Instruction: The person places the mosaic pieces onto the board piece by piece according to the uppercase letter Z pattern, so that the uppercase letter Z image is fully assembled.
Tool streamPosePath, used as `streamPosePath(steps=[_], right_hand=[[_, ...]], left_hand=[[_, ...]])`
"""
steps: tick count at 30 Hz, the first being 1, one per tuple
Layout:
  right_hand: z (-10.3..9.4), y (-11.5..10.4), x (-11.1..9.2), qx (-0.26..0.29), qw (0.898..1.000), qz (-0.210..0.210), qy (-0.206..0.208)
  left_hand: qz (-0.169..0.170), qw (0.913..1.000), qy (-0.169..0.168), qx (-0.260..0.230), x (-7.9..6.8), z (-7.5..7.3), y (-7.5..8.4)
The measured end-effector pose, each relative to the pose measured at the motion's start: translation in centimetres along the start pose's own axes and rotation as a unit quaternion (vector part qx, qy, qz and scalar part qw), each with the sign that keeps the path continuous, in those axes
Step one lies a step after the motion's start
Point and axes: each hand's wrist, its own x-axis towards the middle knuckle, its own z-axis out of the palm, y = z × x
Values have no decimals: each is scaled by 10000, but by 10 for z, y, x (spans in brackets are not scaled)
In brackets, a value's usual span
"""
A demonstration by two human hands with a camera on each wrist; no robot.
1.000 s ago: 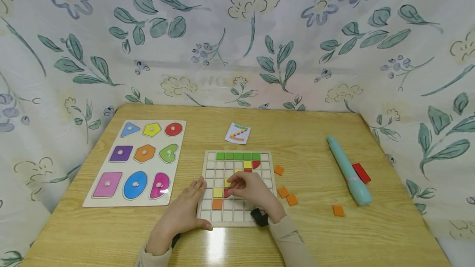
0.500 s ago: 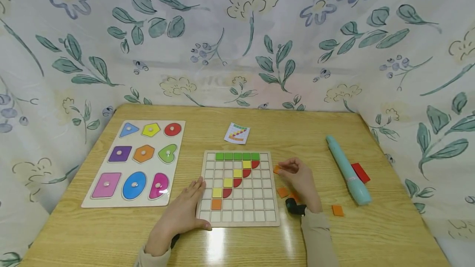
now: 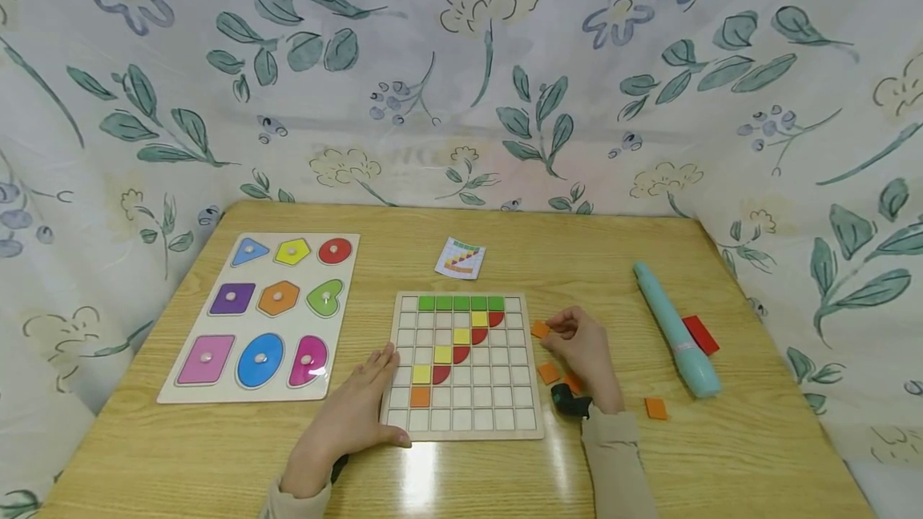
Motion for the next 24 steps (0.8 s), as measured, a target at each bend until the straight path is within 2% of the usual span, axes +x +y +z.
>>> streamPosePath(steps=[12, 19, 24], right_hand=[[1, -6, 6, -589, 9981, -139, -86], [2, -14, 2, -287, 9993, 5, -241], [15, -28, -4, -153, 9987, -118, -471]], left_hand=[[1, 10000, 2, 9, 0, 1, 0], [9, 10000, 16, 42, 1, 1, 0], [-1, 10000, 0, 60, 0, 1, 0]])
